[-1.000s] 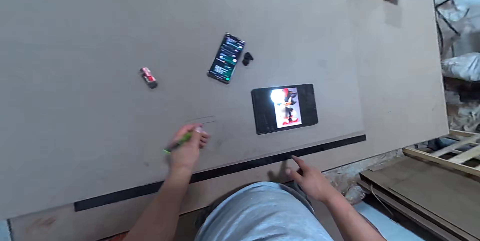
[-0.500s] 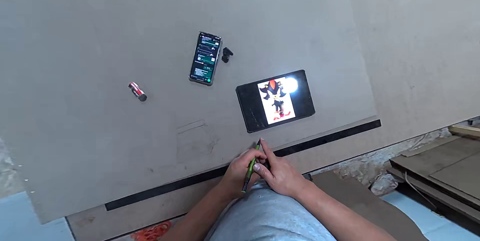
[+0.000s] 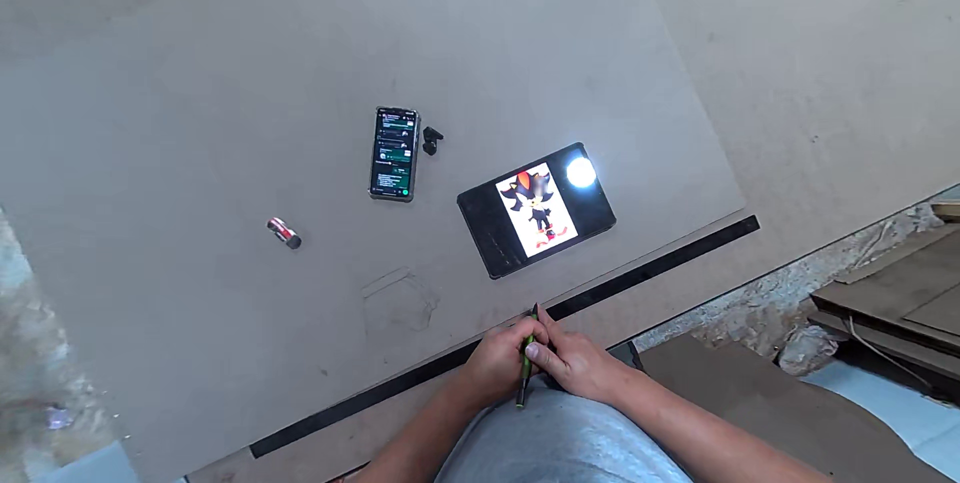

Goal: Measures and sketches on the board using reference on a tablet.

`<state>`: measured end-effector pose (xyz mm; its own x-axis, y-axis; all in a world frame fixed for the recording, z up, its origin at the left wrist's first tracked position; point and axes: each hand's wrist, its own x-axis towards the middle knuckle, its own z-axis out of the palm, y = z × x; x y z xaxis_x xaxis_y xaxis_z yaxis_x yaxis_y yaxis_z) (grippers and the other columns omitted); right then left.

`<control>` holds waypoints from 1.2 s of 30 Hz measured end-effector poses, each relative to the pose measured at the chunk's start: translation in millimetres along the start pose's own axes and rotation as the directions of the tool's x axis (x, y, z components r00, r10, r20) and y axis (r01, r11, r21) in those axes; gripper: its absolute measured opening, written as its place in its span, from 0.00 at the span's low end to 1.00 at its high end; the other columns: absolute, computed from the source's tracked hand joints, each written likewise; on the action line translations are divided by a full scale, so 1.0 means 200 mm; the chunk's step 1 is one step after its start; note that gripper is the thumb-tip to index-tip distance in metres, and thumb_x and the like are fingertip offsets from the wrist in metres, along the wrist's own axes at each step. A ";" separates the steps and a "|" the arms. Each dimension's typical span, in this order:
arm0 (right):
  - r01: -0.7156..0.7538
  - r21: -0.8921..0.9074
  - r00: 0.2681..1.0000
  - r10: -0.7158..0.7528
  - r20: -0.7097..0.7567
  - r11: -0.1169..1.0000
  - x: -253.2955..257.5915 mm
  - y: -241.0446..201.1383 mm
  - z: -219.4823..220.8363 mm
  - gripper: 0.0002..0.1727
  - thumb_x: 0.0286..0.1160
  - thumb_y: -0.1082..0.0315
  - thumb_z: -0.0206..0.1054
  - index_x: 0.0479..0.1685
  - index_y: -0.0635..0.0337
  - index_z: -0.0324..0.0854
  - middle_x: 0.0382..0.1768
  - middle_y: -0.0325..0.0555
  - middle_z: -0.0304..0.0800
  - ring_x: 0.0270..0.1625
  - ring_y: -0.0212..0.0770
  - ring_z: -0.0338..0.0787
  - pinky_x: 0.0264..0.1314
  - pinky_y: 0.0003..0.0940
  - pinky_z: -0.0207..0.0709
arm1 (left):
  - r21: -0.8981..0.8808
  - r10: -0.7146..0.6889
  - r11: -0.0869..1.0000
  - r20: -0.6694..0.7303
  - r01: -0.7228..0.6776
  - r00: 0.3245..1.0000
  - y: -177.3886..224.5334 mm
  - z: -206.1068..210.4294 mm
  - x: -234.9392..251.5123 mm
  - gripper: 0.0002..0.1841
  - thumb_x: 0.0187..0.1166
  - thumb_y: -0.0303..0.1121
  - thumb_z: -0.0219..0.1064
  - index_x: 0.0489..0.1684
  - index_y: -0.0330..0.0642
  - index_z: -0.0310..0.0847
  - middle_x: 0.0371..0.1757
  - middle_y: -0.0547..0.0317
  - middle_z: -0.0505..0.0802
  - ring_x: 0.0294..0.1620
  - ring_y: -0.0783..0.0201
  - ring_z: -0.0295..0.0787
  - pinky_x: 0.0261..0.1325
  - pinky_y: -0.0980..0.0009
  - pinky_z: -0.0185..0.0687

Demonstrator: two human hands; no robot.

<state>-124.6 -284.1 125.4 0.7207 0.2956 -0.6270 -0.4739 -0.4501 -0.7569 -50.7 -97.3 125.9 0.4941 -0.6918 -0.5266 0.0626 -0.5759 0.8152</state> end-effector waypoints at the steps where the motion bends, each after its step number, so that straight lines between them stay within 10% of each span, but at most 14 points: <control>1: -0.022 0.010 1.000 0.022 -0.008 1.000 -0.01 0.00 0.02 0.54 0.81 0.22 0.38 0.98 0.53 0.44 0.58 0.54 0.92 0.62 0.48 0.92 0.70 0.55 0.81 | 0.000 -0.005 1.000 0.007 0.005 1.000 -0.01 0.00 -0.02 0.08 0.75 0.34 0.73 0.49 0.51 0.86 0.40 0.66 0.93 0.41 0.72 0.90 0.50 0.66 0.89; 4: -0.166 -0.007 0.984 0.165 -0.063 0.986 -0.05 -0.02 0.07 0.49 0.80 0.21 0.38 0.90 0.46 0.65 0.58 0.50 0.92 0.62 0.47 0.91 0.71 0.56 0.80 | -0.045 -0.037 0.998 -0.007 0.037 0.999 -0.04 -0.01 -0.09 0.10 0.73 0.35 0.72 0.50 0.52 0.87 0.37 0.67 0.93 0.37 0.73 0.89 0.45 0.69 0.88; 7: -0.238 -0.113 0.971 0.234 -0.047 0.965 -0.09 -0.03 0.11 0.46 0.80 0.21 0.36 0.60 0.50 0.86 0.47 0.47 0.92 0.55 0.46 0.92 0.62 0.56 0.81 | -0.157 -0.036 0.987 0.000 0.036 0.999 -0.10 0.01 -0.19 0.12 0.72 0.35 0.74 0.51 0.49 0.86 0.40 0.68 0.94 0.40 0.73 0.91 0.47 0.71 0.90; 18: 0.021 -0.269 0.997 0.001 0.079 0.963 -0.15 -0.05 0.25 0.49 0.70 0.14 0.43 0.51 0.47 0.92 0.47 0.43 0.94 0.54 0.42 0.92 0.61 0.53 0.82 | -0.241 -0.006 0.970 0.081 0.026 0.997 -0.17 0.01 -0.37 0.22 0.69 0.48 0.80 0.53 0.45 0.82 0.48 0.63 0.94 0.46 0.70 0.92 0.53 0.70 0.90; 23: 0.077 -0.258 0.991 -0.045 0.129 0.963 -0.09 -0.08 0.30 0.46 0.70 0.16 0.48 0.56 0.46 0.90 0.51 0.42 0.93 0.56 0.42 0.91 0.62 0.53 0.82 | 0.051 -0.133 0.991 0.126 0.128 0.983 -0.09 -0.07 -0.41 0.12 0.76 0.33 0.72 0.55 0.48 0.83 0.44 0.63 0.93 0.41 0.70 0.90 0.50 0.67 0.88; 28: 0.102 -0.235 0.986 -0.067 0.152 0.967 -0.06 -0.11 0.25 0.38 0.74 0.23 0.57 0.65 0.42 0.84 0.45 0.42 0.92 0.49 0.42 0.91 0.55 0.53 0.84 | -0.032 -0.257 0.966 -0.158 0.255 0.953 -0.19 -0.11 -0.40 0.10 0.74 0.27 0.71 0.50 0.49 0.84 0.38 0.63 0.94 0.33 0.65 0.92 0.42 0.60 0.92; 36: 0.050 -0.286 0.999 -0.046 0.021 0.957 -0.07 -0.10 0.21 0.16 0.79 0.53 0.56 0.50 0.52 0.82 0.36 0.46 0.88 0.43 0.48 0.90 0.44 0.54 0.80 | -0.336 -0.165 0.940 -0.592 -0.056 0.789 -0.28 -0.38 -0.38 0.09 0.76 0.22 0.63 0.51 0.34 0.79 0.33 0.49 0.95 0.26 0.56 0.94 0.32 0.62 0.94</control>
<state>-146.8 -243.9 142.1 0.7308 0.3335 -0.5955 -0.2731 -0.6567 -0.7029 -26.2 20.3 138.6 0.8927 -0.1929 -0.4073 0.3231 -0.3562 0.8768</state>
